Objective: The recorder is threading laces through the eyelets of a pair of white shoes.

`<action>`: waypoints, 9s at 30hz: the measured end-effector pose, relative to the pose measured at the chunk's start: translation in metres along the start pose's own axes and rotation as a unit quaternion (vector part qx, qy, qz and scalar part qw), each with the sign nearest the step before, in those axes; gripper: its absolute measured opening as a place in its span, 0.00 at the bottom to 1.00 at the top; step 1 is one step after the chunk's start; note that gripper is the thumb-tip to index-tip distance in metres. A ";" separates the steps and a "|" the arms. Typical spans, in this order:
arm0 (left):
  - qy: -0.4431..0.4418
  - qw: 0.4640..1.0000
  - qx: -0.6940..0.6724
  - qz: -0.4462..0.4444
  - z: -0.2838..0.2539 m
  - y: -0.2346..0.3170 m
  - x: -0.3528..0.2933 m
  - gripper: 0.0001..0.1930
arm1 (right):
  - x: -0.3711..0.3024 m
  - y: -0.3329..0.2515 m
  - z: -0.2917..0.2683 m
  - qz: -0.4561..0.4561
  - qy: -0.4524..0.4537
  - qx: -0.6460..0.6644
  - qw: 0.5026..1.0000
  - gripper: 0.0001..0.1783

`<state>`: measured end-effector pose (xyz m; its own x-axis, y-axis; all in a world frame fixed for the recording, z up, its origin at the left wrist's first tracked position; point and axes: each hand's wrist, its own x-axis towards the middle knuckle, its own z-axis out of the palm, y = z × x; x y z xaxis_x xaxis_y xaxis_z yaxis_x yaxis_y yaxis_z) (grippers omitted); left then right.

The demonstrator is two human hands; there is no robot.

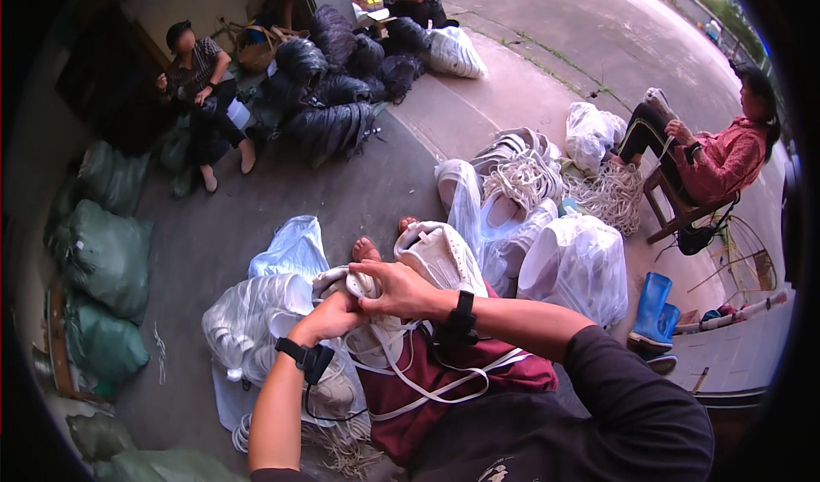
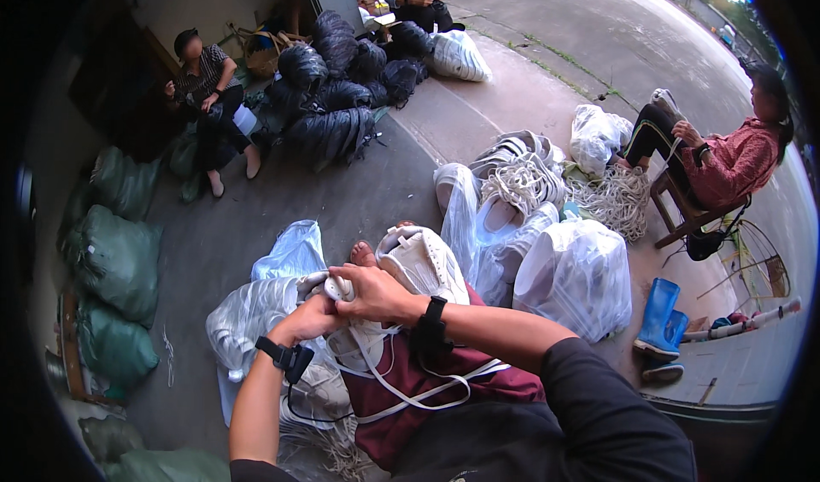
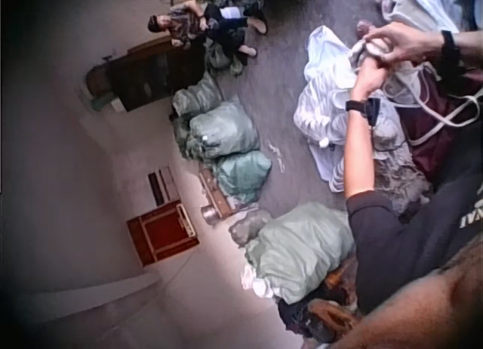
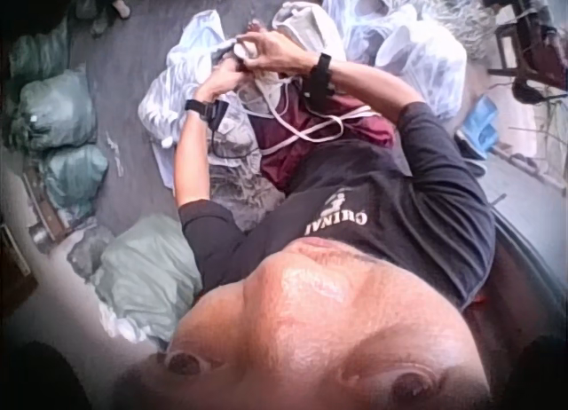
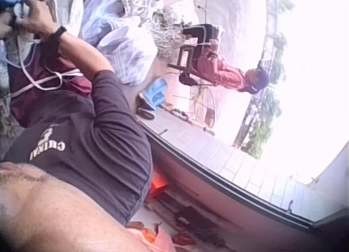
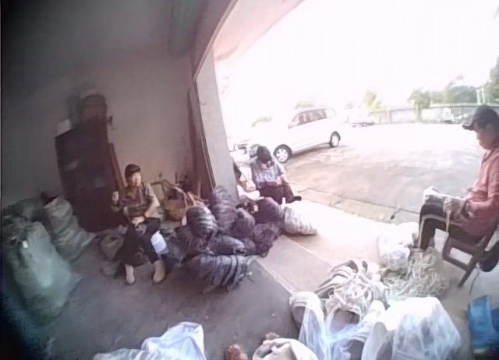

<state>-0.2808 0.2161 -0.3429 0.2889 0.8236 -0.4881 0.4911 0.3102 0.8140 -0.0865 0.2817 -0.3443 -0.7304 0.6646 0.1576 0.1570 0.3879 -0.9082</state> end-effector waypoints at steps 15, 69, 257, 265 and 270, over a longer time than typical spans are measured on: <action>0.003 0.999 -0.040 -0.006 0.004 0.015 -0.010 0.09 | -0.023 0.020 -0.001 -0.120 -0.111 -0.008 0.987 0.57; -0.024 0.998 -0.050 0.007 0.008 0.017 -0.034 0.13 | -0.021 0.000 0.007 -0.004 -0.015 -0.043 0.999 0.45; 0.256 0.915 0.310 0.022 0.025 0.013 -0.022 0.10 | -0.053 0.053 0.059 -0.007 0.049 -0.034 0.998 0.17; 0.253 0.931 0.248 0.090 0.042 0.018 -0.030 0.07 | -0.051 0.056 0.059 -0.020 0.048 -0.031 0.998 0.15; 0.269 0.924 0.250 0.101 0.049 0.002 -0.026 0.07 | -0.053 0.054 0.058 -0.015 0.041 -0.027 0.999 0.14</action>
<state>-0.2468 0.1718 -0.3442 0.0314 0.9995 -0.0044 0.8292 -0.0236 0.5585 -0.0779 0.2309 -0.4244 -0.6787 0.7013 0.2182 0.1728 0.4412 -0.8806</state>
